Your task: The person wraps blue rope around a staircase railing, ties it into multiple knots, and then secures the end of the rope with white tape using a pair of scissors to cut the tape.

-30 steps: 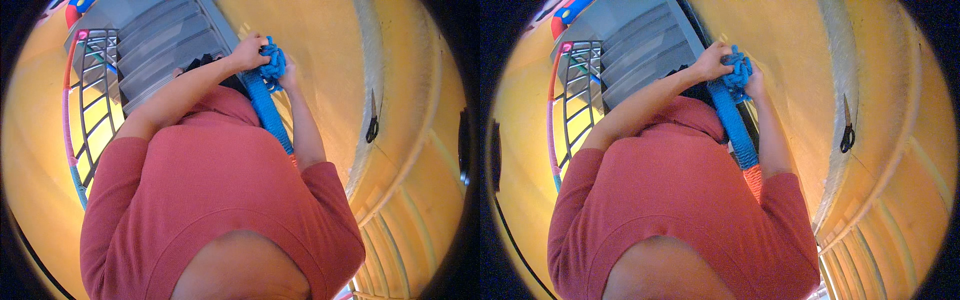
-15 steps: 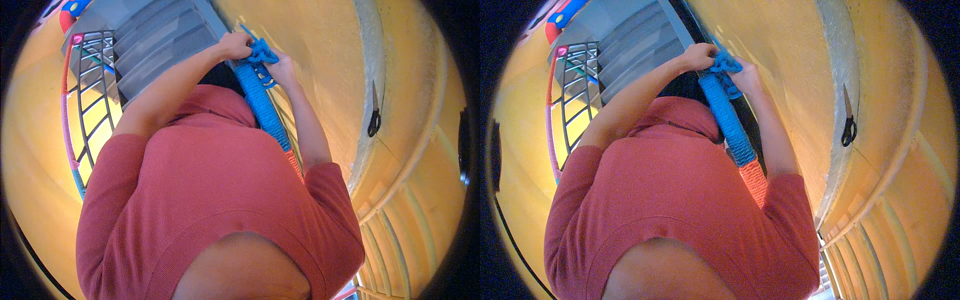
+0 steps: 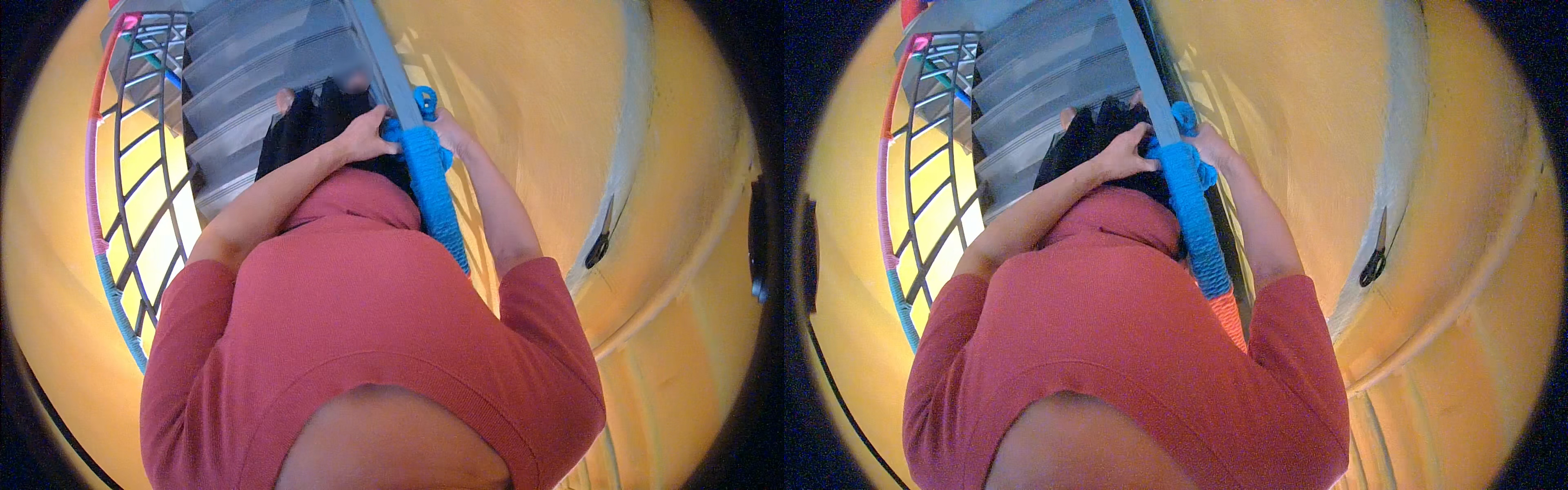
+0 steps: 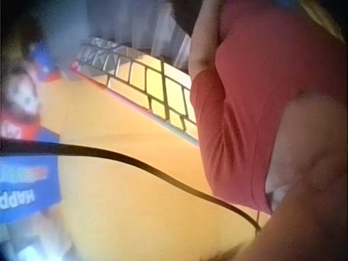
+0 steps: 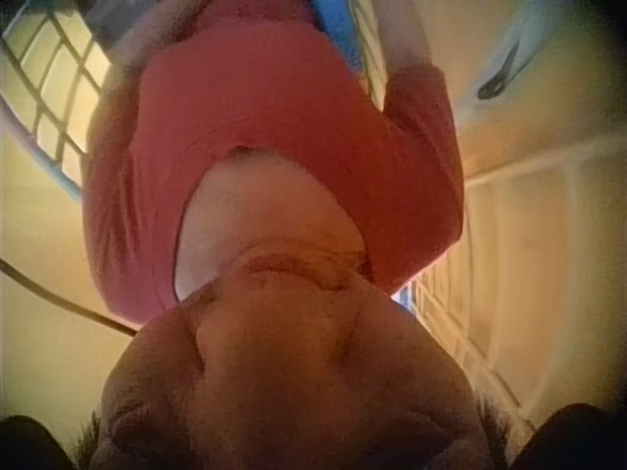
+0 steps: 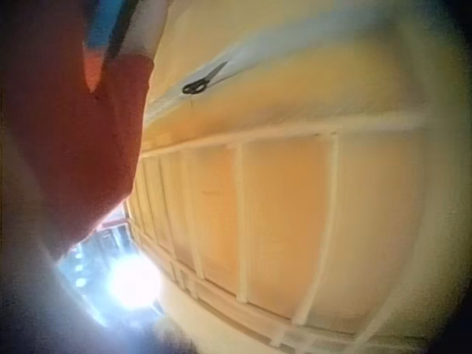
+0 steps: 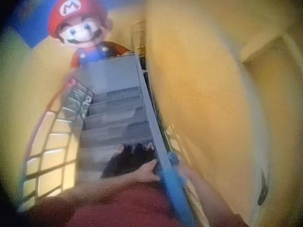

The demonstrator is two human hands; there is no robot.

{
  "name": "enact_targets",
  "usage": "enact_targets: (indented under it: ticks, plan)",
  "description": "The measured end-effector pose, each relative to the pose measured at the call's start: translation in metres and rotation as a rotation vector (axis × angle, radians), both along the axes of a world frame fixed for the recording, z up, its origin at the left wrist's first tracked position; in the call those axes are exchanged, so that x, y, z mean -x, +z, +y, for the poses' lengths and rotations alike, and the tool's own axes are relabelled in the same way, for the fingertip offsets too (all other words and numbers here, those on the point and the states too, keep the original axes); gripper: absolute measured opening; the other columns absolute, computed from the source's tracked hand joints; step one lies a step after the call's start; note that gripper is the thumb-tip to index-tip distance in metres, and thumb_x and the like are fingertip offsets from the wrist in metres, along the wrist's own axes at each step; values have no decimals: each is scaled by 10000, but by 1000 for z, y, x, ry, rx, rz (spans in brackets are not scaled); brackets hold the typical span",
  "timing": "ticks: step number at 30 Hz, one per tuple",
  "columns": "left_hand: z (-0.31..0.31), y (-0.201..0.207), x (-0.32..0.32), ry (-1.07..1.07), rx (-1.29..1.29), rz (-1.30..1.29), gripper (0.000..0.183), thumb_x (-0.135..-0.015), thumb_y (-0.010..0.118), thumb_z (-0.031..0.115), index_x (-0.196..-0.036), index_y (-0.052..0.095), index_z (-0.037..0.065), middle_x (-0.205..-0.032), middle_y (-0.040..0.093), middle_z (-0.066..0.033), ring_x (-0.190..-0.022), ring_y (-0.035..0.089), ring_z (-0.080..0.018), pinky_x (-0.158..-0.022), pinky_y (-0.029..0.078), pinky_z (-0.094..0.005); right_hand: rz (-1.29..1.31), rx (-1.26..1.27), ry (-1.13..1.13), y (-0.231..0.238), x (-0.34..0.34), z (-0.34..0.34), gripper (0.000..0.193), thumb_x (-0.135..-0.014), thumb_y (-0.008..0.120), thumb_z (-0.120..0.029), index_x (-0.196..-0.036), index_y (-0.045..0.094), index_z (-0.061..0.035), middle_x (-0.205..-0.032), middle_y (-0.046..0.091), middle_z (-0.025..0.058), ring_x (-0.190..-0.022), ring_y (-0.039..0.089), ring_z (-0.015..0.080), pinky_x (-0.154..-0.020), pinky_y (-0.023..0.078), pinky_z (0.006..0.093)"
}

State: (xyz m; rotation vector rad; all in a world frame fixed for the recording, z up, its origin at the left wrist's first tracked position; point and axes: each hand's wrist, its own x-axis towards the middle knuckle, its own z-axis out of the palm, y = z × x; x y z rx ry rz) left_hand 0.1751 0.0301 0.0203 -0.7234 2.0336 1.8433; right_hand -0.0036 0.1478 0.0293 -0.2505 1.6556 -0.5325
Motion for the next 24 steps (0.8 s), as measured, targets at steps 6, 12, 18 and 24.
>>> enact_targets:
  ticks: [6, 12, 18, 24]
  plan:
    - [32, -29, 0, 237, -191, 145, 741, -657, 764, 250, -1280, 443, 8, -1150, 556, -222, -1083, 551, -337, -935, 440, -386, -385, -34, -53, -31, -8, 18, 328, -742, 758, -113, -1035, 637, -30, -880, 671, 73, -760, 626, 150, -671, 531, 318]
    - [35, -10, 6, 277, -8, 151, 701, -611, 775, 236, -1215, 490, 23, -1122, 556, -235, -1105, 521, -389, -924, 439, -412, -283, -42, 11, -27, -14, 8, 377, -730, 791, -178, -1045, 628, -49, -905, 652, 46, -786, 616, 146, -671, 534, 325]
    - [28, 1, -3, 356, 428, 242, 400, -636, 759, 198, -981, 620, 50, -1032, 607, -160, -998, 562, -340, -837, 464, -399, -457, -54, -413, -52, -27, 9, 450, -787, 731, -169, -1188, 561, -60, -1025, 644, 89, -835, 642, 172, -694, 548, 319]
    - [37, -7, -6, 250, 199, 417, 269, -710, 672, 22, -974, 639, 58, -929, 638, -129, -885, 589, -327, -803, 474, -370, -540, -43, -266, -73, -28, 6, 444, -794, 723, -169, -1192, 560, -60, -1028, 642, 86, -837, 640, 172, -699, 545, 317]
